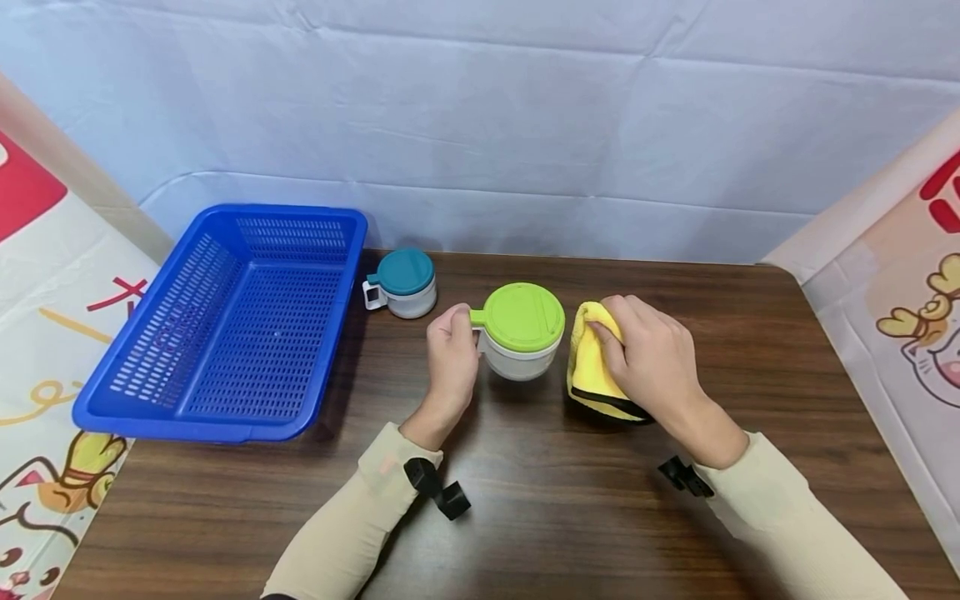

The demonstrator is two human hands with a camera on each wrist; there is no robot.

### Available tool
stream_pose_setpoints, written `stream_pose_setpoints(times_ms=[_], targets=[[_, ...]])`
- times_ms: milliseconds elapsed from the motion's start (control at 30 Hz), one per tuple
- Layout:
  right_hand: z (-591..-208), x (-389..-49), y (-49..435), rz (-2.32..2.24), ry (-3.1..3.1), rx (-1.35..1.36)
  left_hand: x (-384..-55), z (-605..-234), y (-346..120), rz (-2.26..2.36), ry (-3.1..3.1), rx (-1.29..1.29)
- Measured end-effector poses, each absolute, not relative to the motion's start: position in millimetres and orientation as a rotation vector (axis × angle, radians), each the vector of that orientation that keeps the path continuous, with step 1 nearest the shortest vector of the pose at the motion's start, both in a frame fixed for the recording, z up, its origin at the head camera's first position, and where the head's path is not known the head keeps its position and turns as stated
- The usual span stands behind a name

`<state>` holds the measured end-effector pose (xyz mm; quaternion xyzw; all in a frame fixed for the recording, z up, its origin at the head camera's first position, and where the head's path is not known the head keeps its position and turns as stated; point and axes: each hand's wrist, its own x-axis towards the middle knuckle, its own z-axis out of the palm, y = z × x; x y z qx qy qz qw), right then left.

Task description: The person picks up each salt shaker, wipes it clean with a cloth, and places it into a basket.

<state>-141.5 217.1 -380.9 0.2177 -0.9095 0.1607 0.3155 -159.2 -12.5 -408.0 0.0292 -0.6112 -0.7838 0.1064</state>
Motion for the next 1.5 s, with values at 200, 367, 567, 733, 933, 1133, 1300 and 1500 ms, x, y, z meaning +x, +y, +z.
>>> stream_pose_setpoints(times_ms=[200,367,567,733,933,1133,1300,1500], targets=[[-378,-136,216,0.420,-2.369,0.597,-161,-407,-12,-2.314,-1.784,0.081],[-377,-131,216,0.430,-2.350,0.603,-161,-407,-13,-2.310,-1.797,0.048],[-375,-125,214,0.416,-2.354,0.620,-162,-407,-13,-2.307,-1.799,0.025],[-372,-121,209,0.439,-2.296,0.653,-162,-406,-12,-2.297,-1.817,0.014],[-368,-117,199,0.456,-2.255,0.693,-162,-404,-10,-2.305,-1.832,0.016],[-366,-114,188,0.477,-2.248,0.734,-161,-406,-8,-2.318,-1.827,0.007],[-364,-113,178,0.462,-2.270,0.758,-160,-405,-5,-2.297,-1.819,-0.035],[-361,-113,165,0.448,-2.260,0.781,-157,-405,-1,-2.267,-1.845,-0.101]])
